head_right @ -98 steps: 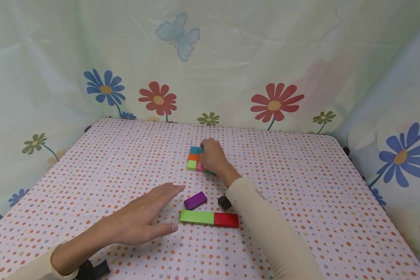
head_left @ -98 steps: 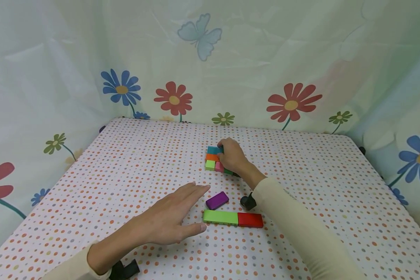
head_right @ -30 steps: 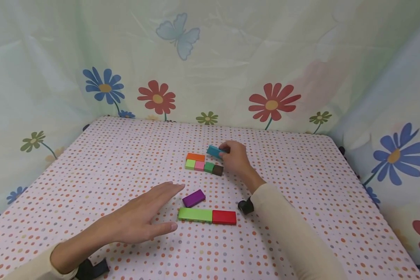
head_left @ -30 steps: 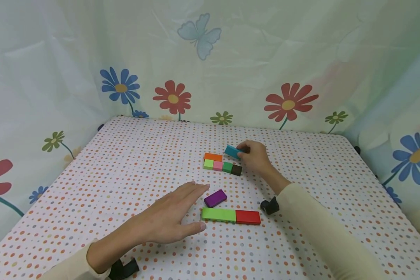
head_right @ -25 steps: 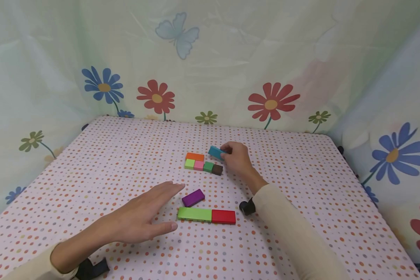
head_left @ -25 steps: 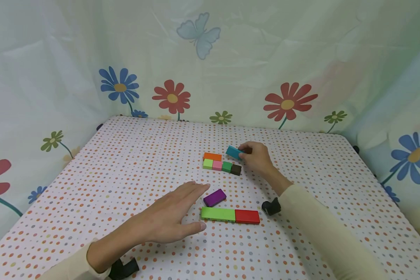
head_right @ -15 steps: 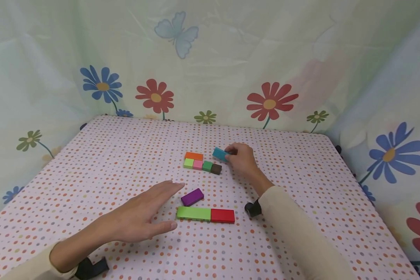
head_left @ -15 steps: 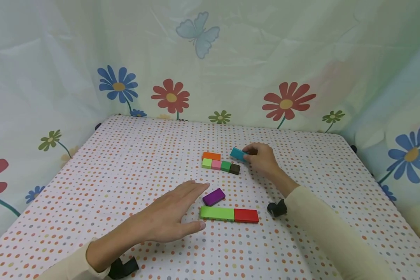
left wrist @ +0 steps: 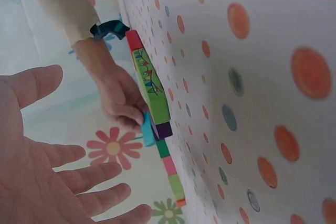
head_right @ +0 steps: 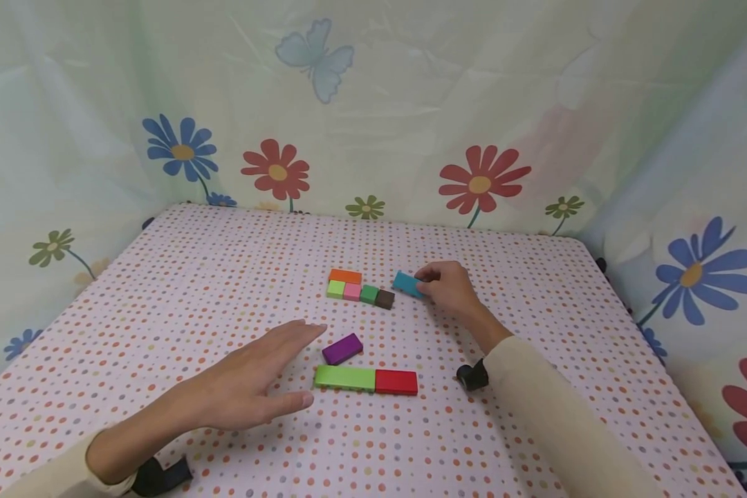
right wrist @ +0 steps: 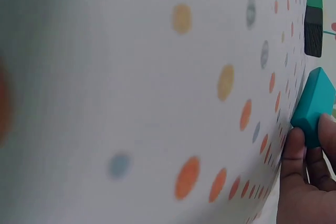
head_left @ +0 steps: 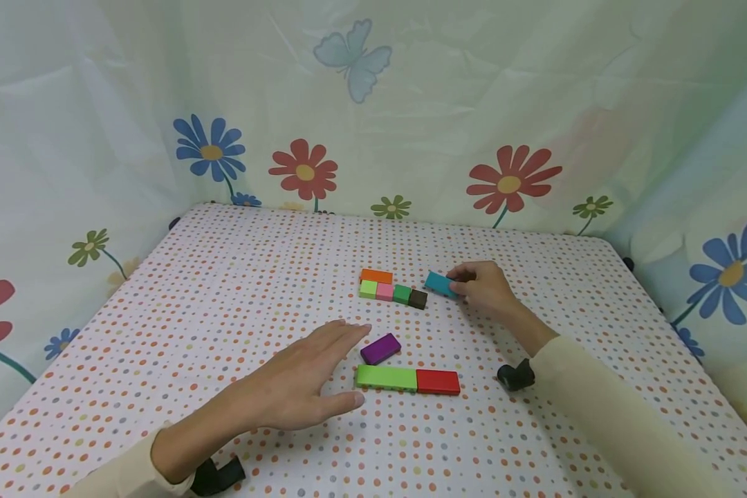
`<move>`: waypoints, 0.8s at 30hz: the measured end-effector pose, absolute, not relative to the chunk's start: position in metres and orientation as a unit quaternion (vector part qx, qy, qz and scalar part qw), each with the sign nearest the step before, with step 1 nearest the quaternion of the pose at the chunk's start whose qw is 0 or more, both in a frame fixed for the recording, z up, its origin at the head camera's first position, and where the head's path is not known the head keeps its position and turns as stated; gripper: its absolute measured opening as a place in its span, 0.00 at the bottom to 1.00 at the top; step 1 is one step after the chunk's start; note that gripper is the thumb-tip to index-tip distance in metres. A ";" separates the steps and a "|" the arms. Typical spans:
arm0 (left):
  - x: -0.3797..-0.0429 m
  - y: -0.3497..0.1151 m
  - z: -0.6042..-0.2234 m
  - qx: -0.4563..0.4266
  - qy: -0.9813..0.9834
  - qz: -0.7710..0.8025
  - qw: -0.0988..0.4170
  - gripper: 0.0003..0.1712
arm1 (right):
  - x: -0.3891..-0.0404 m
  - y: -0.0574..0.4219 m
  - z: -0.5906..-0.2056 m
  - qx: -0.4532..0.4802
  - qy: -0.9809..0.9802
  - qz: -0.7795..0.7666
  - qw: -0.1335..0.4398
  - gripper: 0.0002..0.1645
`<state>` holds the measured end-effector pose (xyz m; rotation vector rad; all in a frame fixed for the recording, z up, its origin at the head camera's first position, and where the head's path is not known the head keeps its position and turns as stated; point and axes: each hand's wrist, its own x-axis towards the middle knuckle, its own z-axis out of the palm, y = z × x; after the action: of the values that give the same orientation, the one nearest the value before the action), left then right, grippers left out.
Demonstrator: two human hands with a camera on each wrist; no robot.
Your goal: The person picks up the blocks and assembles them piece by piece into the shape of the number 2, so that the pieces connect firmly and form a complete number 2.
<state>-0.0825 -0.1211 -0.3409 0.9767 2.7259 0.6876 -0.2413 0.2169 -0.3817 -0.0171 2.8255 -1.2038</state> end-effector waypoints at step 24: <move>-0.080 -0.118 -0.340 0.325 0.913 0.226 0.093 0.48 | -0.217 0.221 -0.367 -0.072 0.932 -0.343 0.094 0.13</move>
<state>-0.0796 -0.1180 -0.3396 0.9659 2.7104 0.6714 -0.2168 0.2214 -0.3665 -0.2138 2.7641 -1.0168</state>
